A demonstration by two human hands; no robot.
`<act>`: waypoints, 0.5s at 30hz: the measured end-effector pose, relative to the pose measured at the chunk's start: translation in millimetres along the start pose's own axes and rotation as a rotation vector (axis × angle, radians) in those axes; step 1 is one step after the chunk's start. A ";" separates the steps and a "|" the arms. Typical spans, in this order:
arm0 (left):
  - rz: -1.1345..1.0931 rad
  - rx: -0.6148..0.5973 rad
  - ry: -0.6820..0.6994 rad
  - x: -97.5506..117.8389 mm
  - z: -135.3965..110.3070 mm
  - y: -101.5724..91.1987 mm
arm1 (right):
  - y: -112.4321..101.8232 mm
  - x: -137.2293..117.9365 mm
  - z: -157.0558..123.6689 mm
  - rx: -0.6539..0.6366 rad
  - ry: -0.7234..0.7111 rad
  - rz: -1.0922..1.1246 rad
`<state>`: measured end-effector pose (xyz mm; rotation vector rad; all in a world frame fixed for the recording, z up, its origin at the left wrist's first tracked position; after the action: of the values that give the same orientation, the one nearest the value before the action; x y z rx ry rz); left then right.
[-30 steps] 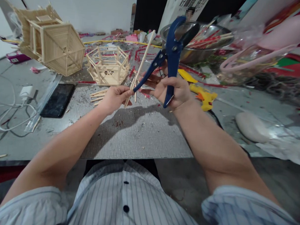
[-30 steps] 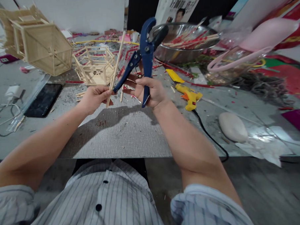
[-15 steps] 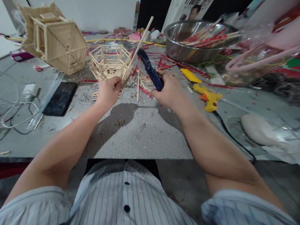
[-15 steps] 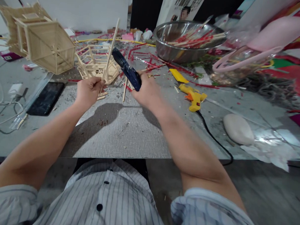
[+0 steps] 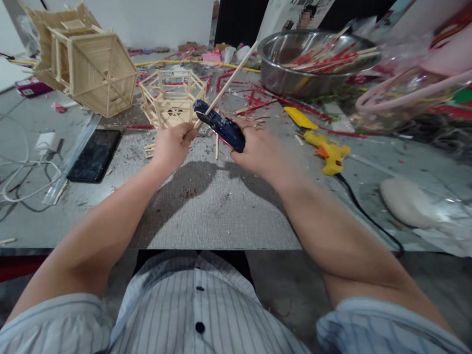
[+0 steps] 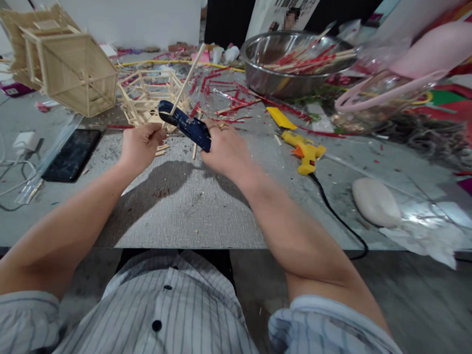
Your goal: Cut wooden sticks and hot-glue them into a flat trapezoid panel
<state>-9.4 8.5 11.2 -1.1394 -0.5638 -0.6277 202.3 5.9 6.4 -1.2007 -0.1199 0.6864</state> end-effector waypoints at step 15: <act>-0.001 0.011 0.035 -1.1 -1.0 -0.2 | -2.5 -5.5 -1.5 0.005 -0.008 -0.041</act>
<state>-10.2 7.7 10.3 -1.1161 -0.5373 -0.6430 199.7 1.2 9.5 -1.1881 -0.1495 0.6558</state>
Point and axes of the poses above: each hand's wrist, its own z-axis towards the middle knuckle, its own y-axis out of the palm, x = y × z, the point moved 2 cm from there along z, towards the middle knuckle, and after that the axes turned 12 degrees about -y, right-handed, at the moved point
